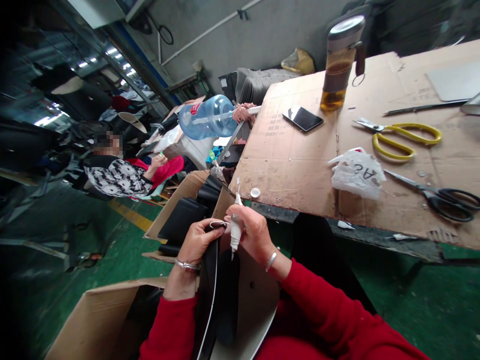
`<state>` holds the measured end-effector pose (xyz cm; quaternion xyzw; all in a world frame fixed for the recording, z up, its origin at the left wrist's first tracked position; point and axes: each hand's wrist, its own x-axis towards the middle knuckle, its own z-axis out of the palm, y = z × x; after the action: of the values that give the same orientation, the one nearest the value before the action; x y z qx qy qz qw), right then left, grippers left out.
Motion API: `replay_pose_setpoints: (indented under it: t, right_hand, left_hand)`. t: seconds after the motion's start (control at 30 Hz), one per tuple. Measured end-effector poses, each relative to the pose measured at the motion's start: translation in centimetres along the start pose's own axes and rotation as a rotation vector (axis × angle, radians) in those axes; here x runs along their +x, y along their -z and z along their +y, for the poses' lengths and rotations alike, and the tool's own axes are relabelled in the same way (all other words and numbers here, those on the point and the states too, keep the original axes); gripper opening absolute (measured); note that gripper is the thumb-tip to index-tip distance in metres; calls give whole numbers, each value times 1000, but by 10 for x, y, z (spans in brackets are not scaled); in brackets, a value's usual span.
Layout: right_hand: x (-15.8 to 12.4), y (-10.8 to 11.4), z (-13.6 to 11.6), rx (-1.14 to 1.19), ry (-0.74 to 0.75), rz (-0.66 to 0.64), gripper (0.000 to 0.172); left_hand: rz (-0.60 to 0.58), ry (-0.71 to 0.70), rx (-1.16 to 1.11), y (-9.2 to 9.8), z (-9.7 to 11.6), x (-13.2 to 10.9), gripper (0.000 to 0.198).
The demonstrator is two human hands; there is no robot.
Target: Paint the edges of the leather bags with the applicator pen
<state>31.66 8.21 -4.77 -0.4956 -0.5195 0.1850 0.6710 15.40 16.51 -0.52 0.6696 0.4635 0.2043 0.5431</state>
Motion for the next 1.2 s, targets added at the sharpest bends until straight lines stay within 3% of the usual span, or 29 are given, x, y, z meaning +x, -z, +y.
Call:
replay_pose_setpoints:
  t: [0.13, 0.23, 0.3, 0.4, 0.5, 0.6, 0.9, 1.2]
  right_hand:
    - [22, 39, -4, -11, 18, 112, 30]
    - [44, 71, -2, -97, 31, 167, 30]
    - [55, 86, 4, -112, -26, 202, 25]
    - [63, 100, 22, -27, -196, 235, 30]
    - [62, 102, 39, 36, -299, 191, 35]
    - [57, 102, 47, -37, -260, 132, 33]
    - [57, 104, 43, -235, -114, 31, 33]
    - [55, 102, 45, -376, -133, 3, 26]
  left_hand:
    - [27, 19, -82, -6, -2, 2, 20]
    - [8, 14, -96, -18, 2, 6, 23]
    - [-11, 13, -92, -28, 5, 11, 25]
    - [-46, 30, -104, -42, 11, 19, 25]
    - [-66, 56, -114, -51, 16, 28, 25]
    - [-58, 73, -105, -56, 19, 36, 26]
    - [-83, 81, -122, -64, 19, 52, 24]
    - [-104, 107, -152, -70, 13, 62, 25]
